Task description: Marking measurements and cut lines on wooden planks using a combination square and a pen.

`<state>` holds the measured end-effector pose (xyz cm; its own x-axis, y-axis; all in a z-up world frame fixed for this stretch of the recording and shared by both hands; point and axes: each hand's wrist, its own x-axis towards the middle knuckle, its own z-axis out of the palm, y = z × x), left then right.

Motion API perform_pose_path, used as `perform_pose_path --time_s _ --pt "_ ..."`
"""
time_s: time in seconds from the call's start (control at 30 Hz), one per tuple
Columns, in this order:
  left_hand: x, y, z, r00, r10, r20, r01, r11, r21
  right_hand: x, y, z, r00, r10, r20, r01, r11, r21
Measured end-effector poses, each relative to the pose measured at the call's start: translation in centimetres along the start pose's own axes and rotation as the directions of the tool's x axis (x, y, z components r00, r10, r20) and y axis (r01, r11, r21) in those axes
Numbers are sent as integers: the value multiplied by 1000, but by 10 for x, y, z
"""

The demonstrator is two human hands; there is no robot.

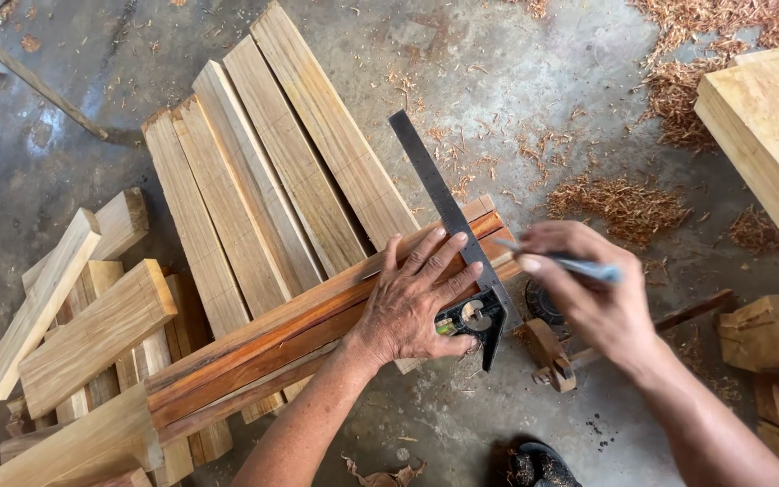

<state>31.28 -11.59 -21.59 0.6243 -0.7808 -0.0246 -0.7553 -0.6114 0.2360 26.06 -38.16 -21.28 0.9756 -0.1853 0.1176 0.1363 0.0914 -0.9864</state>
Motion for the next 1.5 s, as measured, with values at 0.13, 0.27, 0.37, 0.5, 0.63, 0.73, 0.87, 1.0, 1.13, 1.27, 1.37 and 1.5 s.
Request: perform_pose_path --time_s 0.13,0.27,0.37,0.5,0.63,0.73,0.87,1.0,1.13,1.27,1.37,1.5 --pt "3 5 -10 999 -28 42 28 1000 12 21 2 18 955 -184 231 251 919 -304" --pt "5 7 -14 998 -37 49 37 999 -3 27 4 24 944 -175 281 270 898 -347" --pt "4 5 -12 999 -27 44 27 1000 9 32 3 26 943 -154 297 259 897 -358" --pt "3 3 -8 997 -31 66 30 999 18 40 -4 26 945 -120 303 238 889 -391" --pt "1 2 -3 1000 -10 21 10 1000 6 47 -18 26 922 -53 383 233 867 -440" --pt "1 -1 -2 1000 -2 12 2 1000 5 41 -16 15 895 -41 444 264 852 -453" --pt "2 -1 -1 1000 1 24 -2 1000 22 18 -38 -2 853 -33 520 307 839 -449" --pt "1 -3 -1 1000 1 0 -1 1000 -6 1 -56 -3 852 326 410 -15 798 -603" --pt "0 -3 3 1000 8 -1 -8 1000 2 -16 -40 -6 706 669 233 -324 597 -734" --pt "-1 3 -4 999 -26 27 27 1000 -6 -40 51 -2 933 347 98 -338 936 -96" --pt "2 1 -1 999 -15 29 15 1000 13 -49 66 13 901 429 -58 -433 898 -81" --pt "16 6 -1 998 -26 51 25 1000 12 -43 49 20 875 483 -30 -484 871 -85"
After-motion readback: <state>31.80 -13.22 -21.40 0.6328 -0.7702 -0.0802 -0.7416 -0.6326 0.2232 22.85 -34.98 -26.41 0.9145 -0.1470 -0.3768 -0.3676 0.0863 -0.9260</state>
